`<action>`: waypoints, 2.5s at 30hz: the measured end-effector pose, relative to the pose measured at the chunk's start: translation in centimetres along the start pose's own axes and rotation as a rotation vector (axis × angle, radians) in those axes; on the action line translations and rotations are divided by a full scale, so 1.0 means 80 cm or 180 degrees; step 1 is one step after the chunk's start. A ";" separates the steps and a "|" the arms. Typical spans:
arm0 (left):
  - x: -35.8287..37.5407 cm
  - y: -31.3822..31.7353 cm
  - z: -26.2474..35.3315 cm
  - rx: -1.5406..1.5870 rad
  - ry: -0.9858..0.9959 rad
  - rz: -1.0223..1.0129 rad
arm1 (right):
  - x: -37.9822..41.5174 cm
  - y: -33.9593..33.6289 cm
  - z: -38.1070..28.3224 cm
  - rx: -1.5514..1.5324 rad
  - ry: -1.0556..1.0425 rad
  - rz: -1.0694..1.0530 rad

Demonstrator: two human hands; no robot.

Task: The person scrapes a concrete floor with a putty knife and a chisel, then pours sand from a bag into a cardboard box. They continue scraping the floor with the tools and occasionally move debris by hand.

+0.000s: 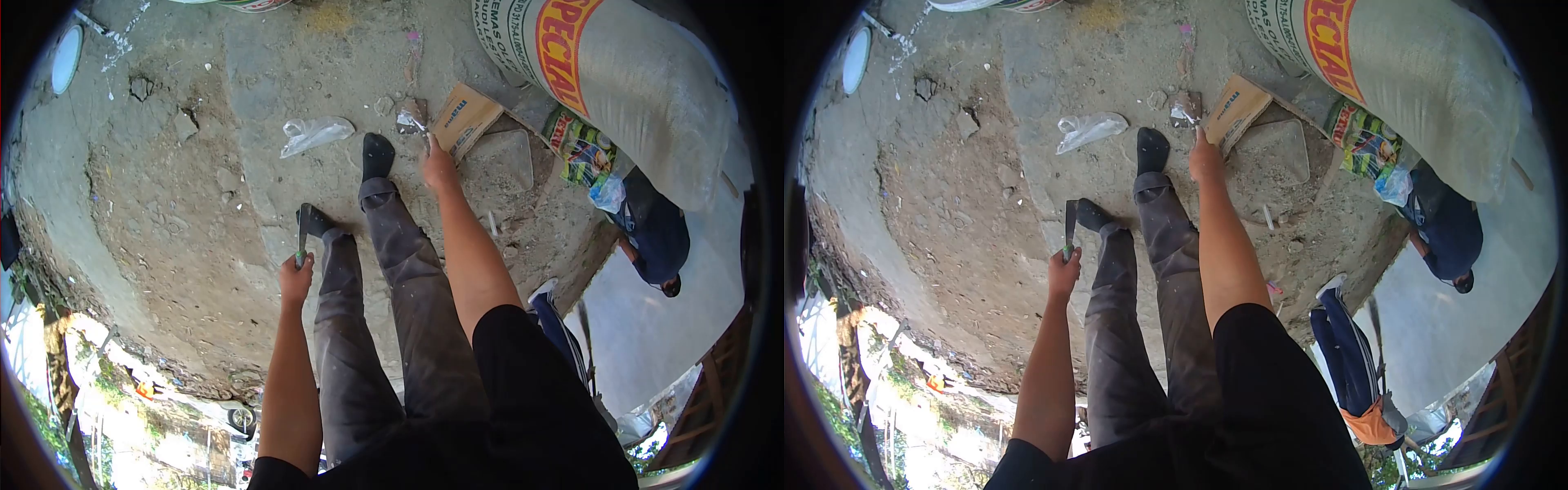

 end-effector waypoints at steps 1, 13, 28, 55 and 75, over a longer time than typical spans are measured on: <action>0.001 -0.003 -0.004 0.0062 0.0033 -0.0001 | 0.006 0.008 0.008 0.0317 -0.0009 0.0140; 0.017 -0.100 -0.141 -0.0241 0.0222 0.0046 | 0.101 0.058 0.041 0.1186 -0.0171 0.0155; 0.024 -0.042 -0.172 -0.0927 0.0579 -0.0175 | 0.185 0.098 0.056 0.2297 -0.1605 0.0439; 0.110 -0.019 -0.021 -0.1752 0.1278 -0.0459 | 0.442 -0.108 0.176 -0.0114 -0.1053 0.2272; 0.155 0.132 0.132 -0.3960 0.2516 -0.1202 | 0.524 0.085 0.425 -0.7519 0.1783 0.1196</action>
Point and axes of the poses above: each hand's wrist, its own x-axis away from the middle knuckle, its own y-axis out of the palm, z = x × y, the point moved 6 cm from there along -x, towards the middle knuckle, and after that the axes turned 3 degrees about y, right-handed, at the moved point
